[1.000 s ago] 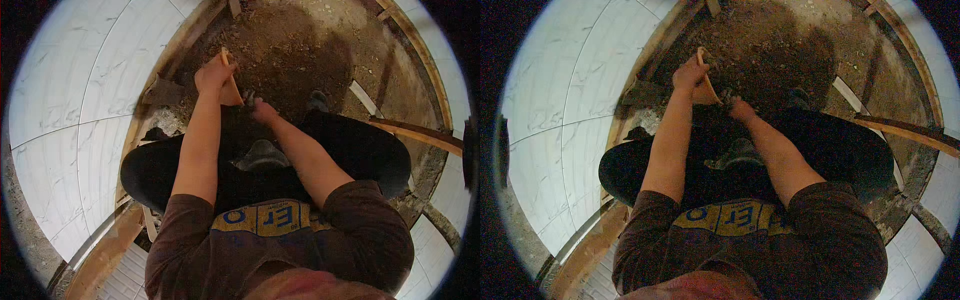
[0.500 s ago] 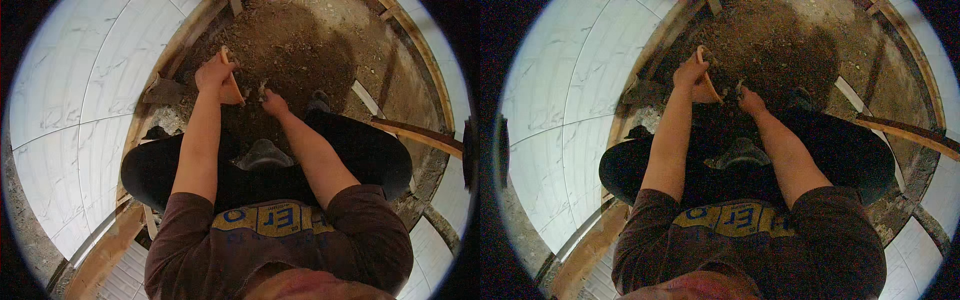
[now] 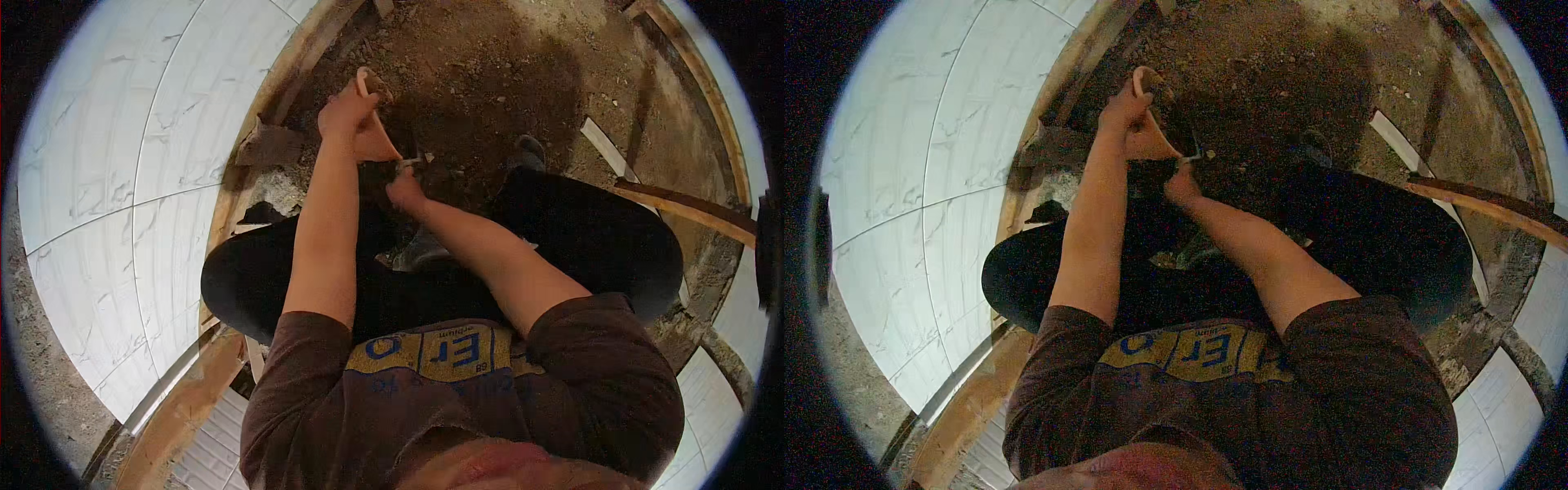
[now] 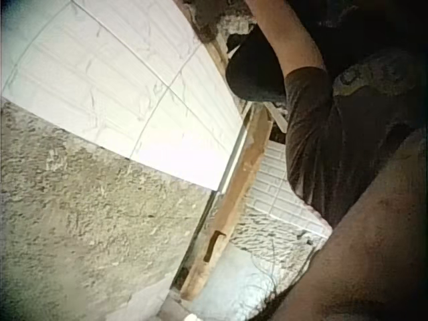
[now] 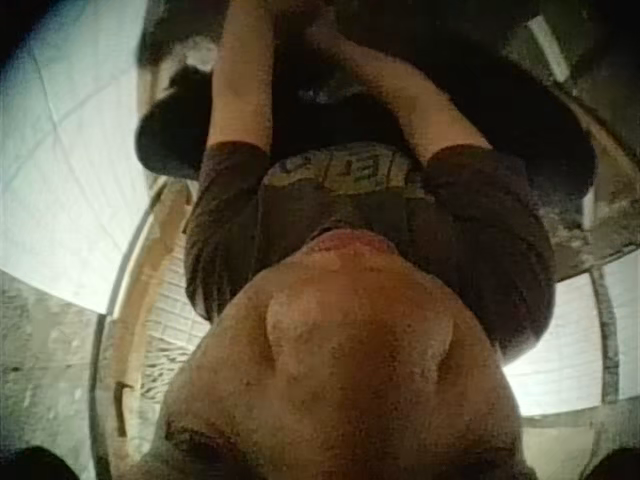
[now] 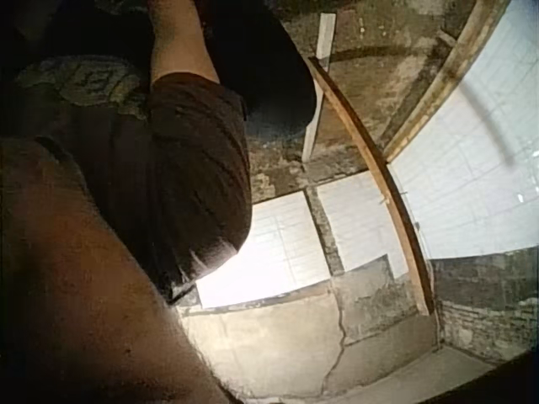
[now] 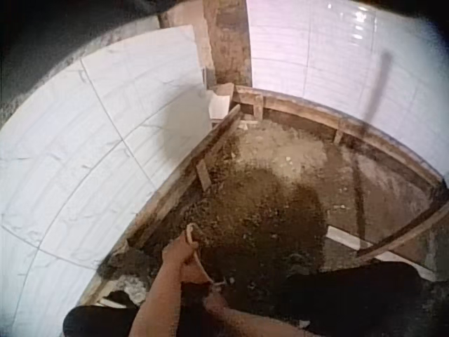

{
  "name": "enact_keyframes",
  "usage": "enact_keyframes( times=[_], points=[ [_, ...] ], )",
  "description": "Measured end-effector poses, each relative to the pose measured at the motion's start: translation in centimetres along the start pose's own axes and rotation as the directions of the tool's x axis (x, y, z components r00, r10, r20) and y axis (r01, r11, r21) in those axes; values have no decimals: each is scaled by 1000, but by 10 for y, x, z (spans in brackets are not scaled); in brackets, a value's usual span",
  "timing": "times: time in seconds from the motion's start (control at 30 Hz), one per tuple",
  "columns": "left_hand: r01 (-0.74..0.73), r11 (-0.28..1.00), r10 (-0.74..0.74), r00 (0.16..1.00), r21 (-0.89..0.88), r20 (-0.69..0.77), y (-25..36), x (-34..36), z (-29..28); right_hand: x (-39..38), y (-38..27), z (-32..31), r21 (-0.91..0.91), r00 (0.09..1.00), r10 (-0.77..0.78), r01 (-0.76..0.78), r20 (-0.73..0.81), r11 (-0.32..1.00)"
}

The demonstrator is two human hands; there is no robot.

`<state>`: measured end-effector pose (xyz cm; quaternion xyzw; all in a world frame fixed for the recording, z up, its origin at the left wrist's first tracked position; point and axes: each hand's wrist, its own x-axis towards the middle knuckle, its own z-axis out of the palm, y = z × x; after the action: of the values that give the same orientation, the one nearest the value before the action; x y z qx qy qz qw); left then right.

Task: Collect debris and small stones from a construction site floor into a container using a hand shovel.

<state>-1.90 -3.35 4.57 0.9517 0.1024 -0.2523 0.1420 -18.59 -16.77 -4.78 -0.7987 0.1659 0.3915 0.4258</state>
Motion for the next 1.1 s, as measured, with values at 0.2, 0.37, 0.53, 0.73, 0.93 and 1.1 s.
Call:
enact_keyframes(
  times=[0.2,0.37,0.53,0.73,0.93,1.1],
  points=[
    [145,884,-89,986,-445,143,-47,25,0,-24,-6,-27,-415,919,-249,363,305,834],
    [263,829,-208,964,-493,166,-91,10,-14,-7,-12,-51,-452,930,-335,368,154,813],
    [301,427,-195,951,-853,238,-120,-35,-13,13,-17,-80,-281,884,-465,434,-49,856],
    [474,46,-426,806,-879,412,-150,-84,26,68,-25,-116,201,922,-209,284,-327,937],
    [330,-150,-388,848,-932,362,-137,-89,48,96,-51,-120,650,975,-141,-3,170,760],
    [230,-124,-354,899,-965,260,-86,-88,28,64,-105,-129,588,993,0,-68,114,806]
  ],
)
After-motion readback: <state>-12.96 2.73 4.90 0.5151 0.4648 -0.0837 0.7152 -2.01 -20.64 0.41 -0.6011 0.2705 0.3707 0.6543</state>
